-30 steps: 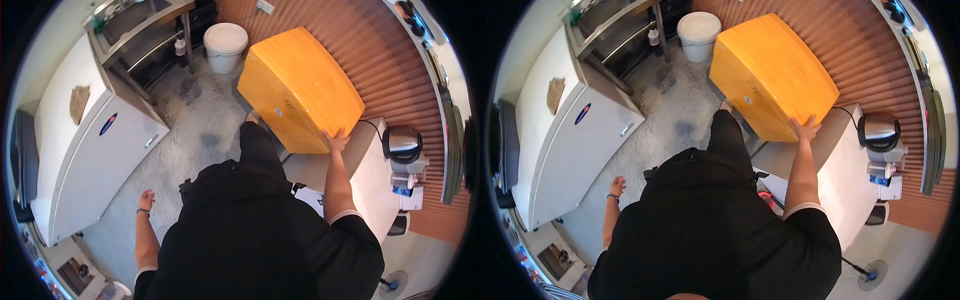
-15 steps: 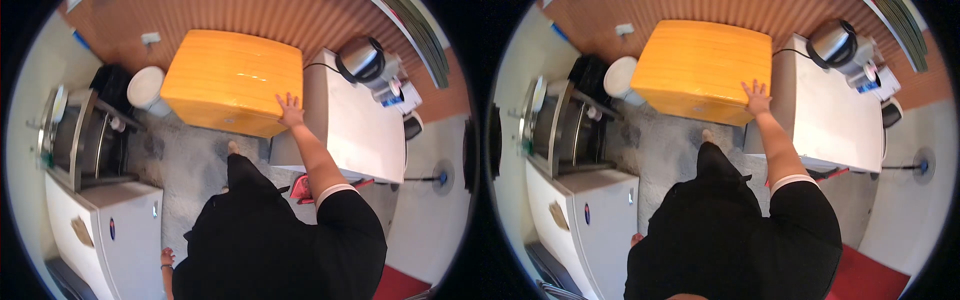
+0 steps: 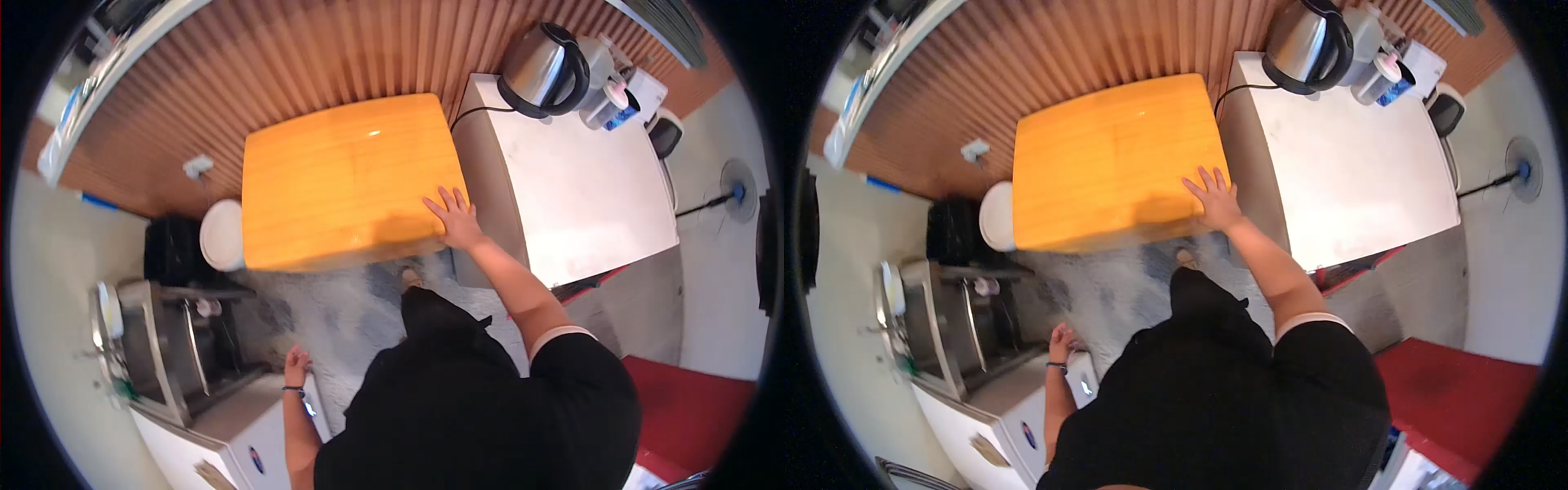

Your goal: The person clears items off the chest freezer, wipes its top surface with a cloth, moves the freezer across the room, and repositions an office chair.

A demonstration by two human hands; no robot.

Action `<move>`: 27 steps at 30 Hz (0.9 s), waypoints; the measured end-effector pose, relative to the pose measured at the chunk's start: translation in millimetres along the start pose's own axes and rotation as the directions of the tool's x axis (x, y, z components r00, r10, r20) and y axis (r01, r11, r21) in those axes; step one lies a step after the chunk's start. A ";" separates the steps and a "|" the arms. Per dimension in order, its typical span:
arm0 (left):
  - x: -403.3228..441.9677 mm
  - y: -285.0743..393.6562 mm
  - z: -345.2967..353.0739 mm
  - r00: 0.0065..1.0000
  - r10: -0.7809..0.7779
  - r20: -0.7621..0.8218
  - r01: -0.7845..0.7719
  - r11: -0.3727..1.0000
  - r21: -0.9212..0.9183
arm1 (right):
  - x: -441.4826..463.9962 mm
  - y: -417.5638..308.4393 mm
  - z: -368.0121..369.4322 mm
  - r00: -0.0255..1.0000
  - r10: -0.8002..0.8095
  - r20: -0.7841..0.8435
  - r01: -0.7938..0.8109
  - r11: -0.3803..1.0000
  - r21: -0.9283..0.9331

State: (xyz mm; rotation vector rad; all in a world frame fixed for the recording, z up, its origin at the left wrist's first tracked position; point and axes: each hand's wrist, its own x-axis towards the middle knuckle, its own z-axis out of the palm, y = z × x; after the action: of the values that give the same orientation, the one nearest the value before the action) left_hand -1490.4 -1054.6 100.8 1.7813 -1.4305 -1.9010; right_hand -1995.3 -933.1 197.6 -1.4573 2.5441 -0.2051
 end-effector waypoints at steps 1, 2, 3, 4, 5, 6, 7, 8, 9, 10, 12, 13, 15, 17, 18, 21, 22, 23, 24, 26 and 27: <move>10.2 33.1 10.6 0.997 0.067 0.027 -0.066 0.997 -0.030 | -2.1 4.2 -2.8 1.000 -0.027 -0.013 0.029 0.987 0.160; 27.1 58.6 15.5 0.996 0.086 0.026 -0.086 0.996 -0.009 | -4.2 6.8 -3.7 0.992 0.009 -0.122 0.020 0.972 0.235; 31.9 92.7 27.3 0.995 0.100 -0.025 -0.100 0.995 -0.004 | -3.5 10.6 2.0 0.989 0.053 -0.137 -0.015 0.964 0.265; 51.4 107.6 25.3 0.979 0.191 -0.066 -0.187 0.980 0.062 | -2.0 15.7 10.2 0.956 0.179 -0.231 -0.064 0.899 0.434; 67.8 122.7 26.1 0.954 0.284 -0.096 -0.272 0.954 0.126 | -0.9 20.8 16.4 0.900 0.316 -0.300 -0.086 0.804 0.589; 77.4 144.5 27.6 0.952 0.300 -0.066 -0.286 0.944 0.162 | 0.7 26.0 25.3 0.882 0.359 -0.305 -0.109 0.786 0.609; 86.3 163.7 28.6 0.946 0.295 -0.139 -0.264 0.943 0.205 | 1.9 29.1 36.4 0.840 0.462 -0.284 -0.138 0.689 0.711; 93.3 180.2 27.0 0.932 0.292 -0.214 -0.237 0.939 0.248 | 0.6 29.5 46.8 0.793 0.557 -0.247 -0.154 0.576 0.803; 113.2 184.8 18.9 0.897 0.397 -0.193 -0.375 0.916 0.140 | -2.0 28.6 54.3 0.767 0.594 -0.240 -0.168 0.548 0.819; 144.6 184.8 -5.9 0.891 0.428 -0.153 -0.388 0.892 0.231 | -5.2 27.7 60.9 0.741 0.649 -0.171 -0.199 0.456 0.868; 173.3 209.2 -17.8 0.909 0.416 -0.035 -0.395 0.884 0.251 | -10.9 29.5 66.5 0.689 0.719 -0.094 -0.236 0.345 0.908; 173.6 225.0 -16.8 0.926 0.376 0.040 -0.377 0.907 0.189 | -14.9 30.6 66.9 0.709 0.702 0.063 -0.251 0.167 0.953; 181.8 242.3 -23.0 0.977 0.213 -0.009 -0.196 0.915 0.352 | -20.8 30.8 51.7 0.703 0.675 0.225 -0.270 -0.039 0.962; 229.9 235.5 -58.0 0.999 0.045 -0.027 -0.025 0.860 0.510 | -24.4 27.8 21.8 0.777 0.626 0.067 -0.112 0.033 0.993; 220.2 243.6 -45.8 0.980 -0.151 -0.131 0.191 0.902 0.386 | -23.1 27.4 19.3 0.754 0.651 0.083 -0.119 0.011 0.993; 202.2 271.7 -6.2 0.873 -0.487 0.007 0.481 0.865 0.143 | -21.4 26.5 27.2 0.742 0.671 0.017 -0.087 0.072 0.994; 199.9 267.7 -4.6 0.891 -0.452 0.038 0.444 0.887 0.126 | -20.4 25.9 35.8 0.708 0.706 -0.003 -0.105 0.110 0.988; 193.2 271.0 2.5 0.909 -0.412 0.067 0.404 0.909 0.106 | -18.5 24.4 42.5 0.675 0.737 -0.026 -0.120 0.145 0.982; 196.7 271.4 1.2 0.910 -0.400 0.112 0.383 0.912 0.145 | -18.6 22.9 48.9 0.671 0.742 -0.018 -0.121 0.133 0.984; 188.4 281.7 9.6 0.915 -0.391 0.095 0.371 0.911 0.178 | -21.0 23.9 57.2 0.589 0.802 0.097 -0.034 -0.095 0.995; 185.1 285.1 15.9 0.921 -0.379 0.094 0.355 0.913 0.199 | -21.1 23.7 57.0 0.593 0.800 0.095 -0.031 -0.095 0.995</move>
State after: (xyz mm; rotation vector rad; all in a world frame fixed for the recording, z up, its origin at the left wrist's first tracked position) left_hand -1686.7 -1322.3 175.3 2.1798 -1.4269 -2.1627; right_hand -1990.9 -904.0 139.4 0.2395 1.9319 -2.0516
